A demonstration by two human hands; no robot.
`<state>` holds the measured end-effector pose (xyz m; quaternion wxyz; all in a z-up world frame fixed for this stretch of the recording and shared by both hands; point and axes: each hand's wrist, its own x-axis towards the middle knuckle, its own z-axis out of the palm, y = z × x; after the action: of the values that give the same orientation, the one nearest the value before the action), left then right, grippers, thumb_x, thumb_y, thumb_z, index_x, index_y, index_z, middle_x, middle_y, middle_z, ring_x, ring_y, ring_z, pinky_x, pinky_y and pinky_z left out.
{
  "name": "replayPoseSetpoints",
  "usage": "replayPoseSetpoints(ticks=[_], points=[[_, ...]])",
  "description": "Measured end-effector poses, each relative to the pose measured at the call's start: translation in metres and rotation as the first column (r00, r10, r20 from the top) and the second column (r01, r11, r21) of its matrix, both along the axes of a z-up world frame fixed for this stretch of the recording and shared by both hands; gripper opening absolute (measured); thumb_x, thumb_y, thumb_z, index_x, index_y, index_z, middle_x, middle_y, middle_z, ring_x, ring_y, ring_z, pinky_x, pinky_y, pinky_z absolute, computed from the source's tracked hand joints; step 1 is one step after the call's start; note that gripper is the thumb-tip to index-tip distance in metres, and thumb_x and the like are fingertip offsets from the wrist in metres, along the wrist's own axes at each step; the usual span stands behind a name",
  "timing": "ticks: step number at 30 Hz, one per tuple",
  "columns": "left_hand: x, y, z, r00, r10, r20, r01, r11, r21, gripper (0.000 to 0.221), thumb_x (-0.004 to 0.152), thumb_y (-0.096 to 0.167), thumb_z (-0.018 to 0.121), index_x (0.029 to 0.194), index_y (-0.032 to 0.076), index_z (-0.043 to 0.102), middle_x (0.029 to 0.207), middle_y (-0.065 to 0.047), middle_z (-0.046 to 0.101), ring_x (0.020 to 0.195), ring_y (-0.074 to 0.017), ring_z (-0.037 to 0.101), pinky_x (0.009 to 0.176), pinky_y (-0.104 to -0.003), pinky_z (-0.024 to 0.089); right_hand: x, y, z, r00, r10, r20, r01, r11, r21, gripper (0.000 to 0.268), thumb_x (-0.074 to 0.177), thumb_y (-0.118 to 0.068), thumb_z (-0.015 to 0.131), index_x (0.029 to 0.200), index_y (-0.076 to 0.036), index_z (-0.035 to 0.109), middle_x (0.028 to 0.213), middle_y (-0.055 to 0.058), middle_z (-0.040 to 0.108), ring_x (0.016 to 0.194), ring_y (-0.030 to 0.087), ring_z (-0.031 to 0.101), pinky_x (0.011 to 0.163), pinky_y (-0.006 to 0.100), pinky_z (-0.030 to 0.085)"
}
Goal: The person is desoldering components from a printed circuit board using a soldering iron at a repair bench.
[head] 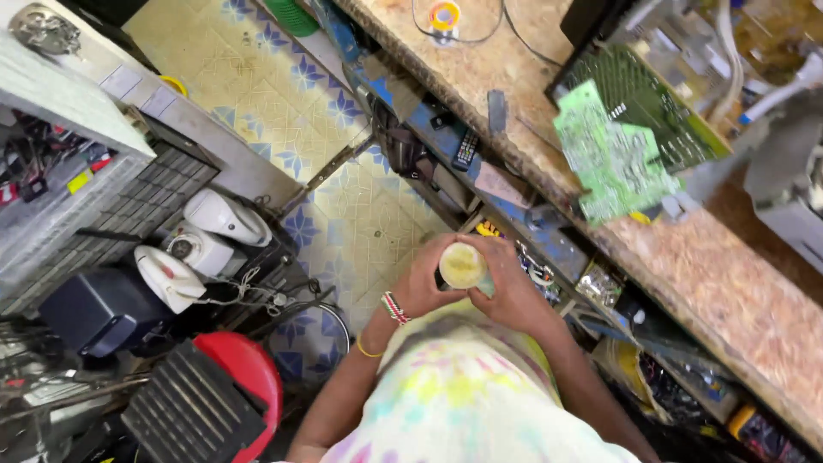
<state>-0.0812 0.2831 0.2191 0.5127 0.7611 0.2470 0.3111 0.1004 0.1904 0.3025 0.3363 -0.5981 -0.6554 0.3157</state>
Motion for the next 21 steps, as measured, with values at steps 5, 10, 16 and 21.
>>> replayPoseSetpoints(ticks=[5,10,16,21], points=[[0.001,0.071,0.078,0.998,0.066,0.009,-0.066,0.987,0.143,0.083,0.082,0.053,0.082,0.145,0.007,0.054,0.137,-0.02,0.06,0.132,-0.0391,0.058,0.113,-0.051,0.045,0.008,0.074,0.027,0.998,0.06,-0.01,-0.054,0.954,0.293,0.083,0.074,-0.001,0.07,0.152,-0.007,0.044,0.141,0.019,0.049,0.138,0.043,0.041,0.117,0.053,0.034],[0.02,0.138,0.114,0.982,0.182,0.058,-0.19,0.96,0.206,0.08,0.079,0.048,0.089,0.146,0.018,0.058,0.139,-0.007,0.062,0.128,-0.0272,0.064,0.11,-0.042,0.052,0.022,0.11,0.047,0.991,-0.134,-0.019,0.132,0.925,0.357,0.083,0.076,-0.011,0.082,0.149,-0.006,0.043,0.142,0.018,0.043,0.137,0.041,0.042,0.118,0.054,0.035],[0.048,0.207,0.102,0.994,0.094,0.057,-0.107,0.944,0.313,0.07,0.079,0.044,0.087,0.139,0.016,0.063,0.134,-0.009,0.059,0.125,-0.0335,0.063,0.108,-0.046,0.053,-0.004,0.139,0.03,0.81,-0.561,-0.173,0.586,0.757,0.289,0.042,0.081,-0.022,0.09,0.116,-0.005,0.074,0.092,0.008,0.068,0.085,0.029,0.068,0.082,0.042,0.056],[0.062,0.248,0.069,0.993,-0.095,0.069,0.066,0.938,0.341,0.069,0.075,0.051,0.086,0.132,0.017,0.068,0.124,-0.006,0.062,0.114,-0.0271,0.068,0.099,-0.04,0.059,-0.029,0.181,0.033,0.567,-0.823,-0.024,0.757,0.51,0.408,0.018,0.088,-0.009,0.089,0.105,-0.006,0.083,0.095,0.01,0.074,0.079,0.029,0.071,0.075,0.04,0.059]])
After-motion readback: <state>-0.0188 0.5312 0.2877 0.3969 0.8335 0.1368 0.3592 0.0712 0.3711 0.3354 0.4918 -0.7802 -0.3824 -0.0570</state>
